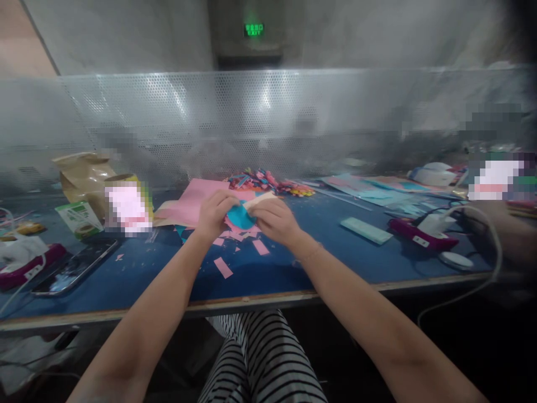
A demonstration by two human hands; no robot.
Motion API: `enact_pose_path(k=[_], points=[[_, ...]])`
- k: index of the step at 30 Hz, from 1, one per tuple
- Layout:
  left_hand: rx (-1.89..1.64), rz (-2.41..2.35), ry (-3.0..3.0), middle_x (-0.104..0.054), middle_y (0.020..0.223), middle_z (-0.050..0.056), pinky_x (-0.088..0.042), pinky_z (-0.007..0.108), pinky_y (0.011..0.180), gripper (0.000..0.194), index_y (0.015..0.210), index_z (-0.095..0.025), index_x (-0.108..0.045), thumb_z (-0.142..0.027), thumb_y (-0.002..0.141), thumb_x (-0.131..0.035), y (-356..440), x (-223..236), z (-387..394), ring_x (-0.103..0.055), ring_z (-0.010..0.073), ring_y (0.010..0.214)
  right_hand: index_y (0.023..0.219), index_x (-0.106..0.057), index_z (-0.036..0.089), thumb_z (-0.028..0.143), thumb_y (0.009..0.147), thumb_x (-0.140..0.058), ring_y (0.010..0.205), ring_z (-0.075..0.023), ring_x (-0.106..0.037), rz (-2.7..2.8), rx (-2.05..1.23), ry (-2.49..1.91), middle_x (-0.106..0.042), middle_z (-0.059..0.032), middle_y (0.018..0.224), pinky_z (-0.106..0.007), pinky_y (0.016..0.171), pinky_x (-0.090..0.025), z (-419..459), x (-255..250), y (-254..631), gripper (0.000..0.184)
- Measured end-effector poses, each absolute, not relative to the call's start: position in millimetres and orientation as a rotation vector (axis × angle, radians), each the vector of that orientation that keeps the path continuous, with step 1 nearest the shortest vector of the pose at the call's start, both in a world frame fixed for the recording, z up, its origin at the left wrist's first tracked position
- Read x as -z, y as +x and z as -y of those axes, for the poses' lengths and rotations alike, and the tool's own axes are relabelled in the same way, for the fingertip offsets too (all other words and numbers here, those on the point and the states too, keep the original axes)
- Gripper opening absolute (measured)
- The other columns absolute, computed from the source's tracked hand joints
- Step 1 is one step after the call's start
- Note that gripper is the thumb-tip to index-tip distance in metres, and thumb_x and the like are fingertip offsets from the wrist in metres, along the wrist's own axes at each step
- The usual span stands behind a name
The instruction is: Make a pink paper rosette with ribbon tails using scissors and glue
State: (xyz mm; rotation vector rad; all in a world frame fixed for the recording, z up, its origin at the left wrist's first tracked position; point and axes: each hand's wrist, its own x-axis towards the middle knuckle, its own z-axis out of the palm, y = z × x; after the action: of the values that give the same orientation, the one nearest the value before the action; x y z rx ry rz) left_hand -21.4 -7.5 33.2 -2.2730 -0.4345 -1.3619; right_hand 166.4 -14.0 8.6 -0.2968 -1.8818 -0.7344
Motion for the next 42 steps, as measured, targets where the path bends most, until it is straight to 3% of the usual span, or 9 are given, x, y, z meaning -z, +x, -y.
enact_pose_path(k=[16, 25, 29, 32, 37, 42], points=[[1.513, 0.432, -2.452, -0.057, 0.072, 0.005, -0.043, 0.031, 0.065, 0.012, 0.073, -0.017, -0.052, -0.018, 0.063, -0.046, -17.8, -32.1, 6.5, -0.052, 0.0169, 0.072, 0.083, -0.050, 0.020, 0.003, 0.066, -0.049, 0.073, -0.0131, -0.057, 1.760, 0.570, -0.258, -0.063, -0.0012, 0.074, -0.028, 0.068, -0.048, 20.4, -10.5, 160.2, 0.024], [1.578, 0.521, -2.510, -0.055, 0.066, 0.003, -0.042, 0.029, 0.060, 0.009, 0.067, -0.018, -0.052, -0.015, 0.060, -0.047, -15.5, -34.5, 8.6, -0.051, 0.0152, 0.064, 0.078, -0.050, 0.024, 0.009, 0.072, -0.049, 0.074, -0.0127, -0.058, 1.773, 0.657, -0.341, -0.062, 0.0004, 0.073, -0.030, 0.068, -0.044, 13.8, -2.2, 161.9, 0.016], [1.668, 0.781, -2.513, -0.054, 0.061, 0.001, -0.040, 0.027, 0.059, 0.003, 0.062, -0.017, -0.053, -0.016, 0.060, -0.053, -13.3, -36.3, 8.5, -0.050, 0.0136, 0.062, 0.082, -0.050, 0.022, 0.015, 0.072, -0.051, 0.078, -0.0156, -0.055, 1.719, 0.605, -0.452, -0.060, -0.0037, 0.078, -0.033, 0.071, -0.043, 14.3, -5.4, 163.0, 0.012], [1.814, 1.151, -2.506, -0.051, 0.058, -0.002, -0.039, 0.025, 0.057, 0.011, 0.062, -0.017, -0.053, -0.025, 0.061, -0.060, -11.5, -37.2, 7.6, -0.048, 0.0122, 0.060, 0.087, -0.051, 0.019, 0.025, 0.071, -0.055, 0.083, -0.0183, -0.053, 1.731, 0.420, -0.634, -0.058, -0.0078, 0.085, -0.034, 0.073, -0.042, 13.8, -10.5, 165.2, 0.017], [2.198, 1.382, -2.534, -0.040, 0.050, -0.005, -0.034, 0.021, 0.048, 0.025, 0.055, -0.016, -0.046, -0.035, 0.062, -0.062, -13.5, -35.6, 0.4, -0.041, 0.0077, 0.050, 0.072, -0.050, 0.016, 0.030, 0.072, -0.050, 0.057, -0.0107, -0.048, 1.825, -0.318, -0.846, -0.052, -0.0012, 0.064, -0.025, 0.057, -0.040, 4.7, -9.3, 165.7, 0.014], [2.619, 1.629, -2.474, -0.037, 0.044, -0.007, -0.037, 0.019, 0.045, 0.030, 0.054, -0.017, -0.041, -0.034, 0.057, -0.066, -18.1, -32.9, -9.0, -0.040, 0.0057, 0.042, 0.069, -0.050, 0.015, 0.033, 0.066, -0.053, 0.061, -0.0097, -0.045, 1.795, -0.792, -0.839, -0.049, 0.0003, 0.066, -0.025, 0.059, -0.038, 0.3, -1.9, 158.2, 0.019]])
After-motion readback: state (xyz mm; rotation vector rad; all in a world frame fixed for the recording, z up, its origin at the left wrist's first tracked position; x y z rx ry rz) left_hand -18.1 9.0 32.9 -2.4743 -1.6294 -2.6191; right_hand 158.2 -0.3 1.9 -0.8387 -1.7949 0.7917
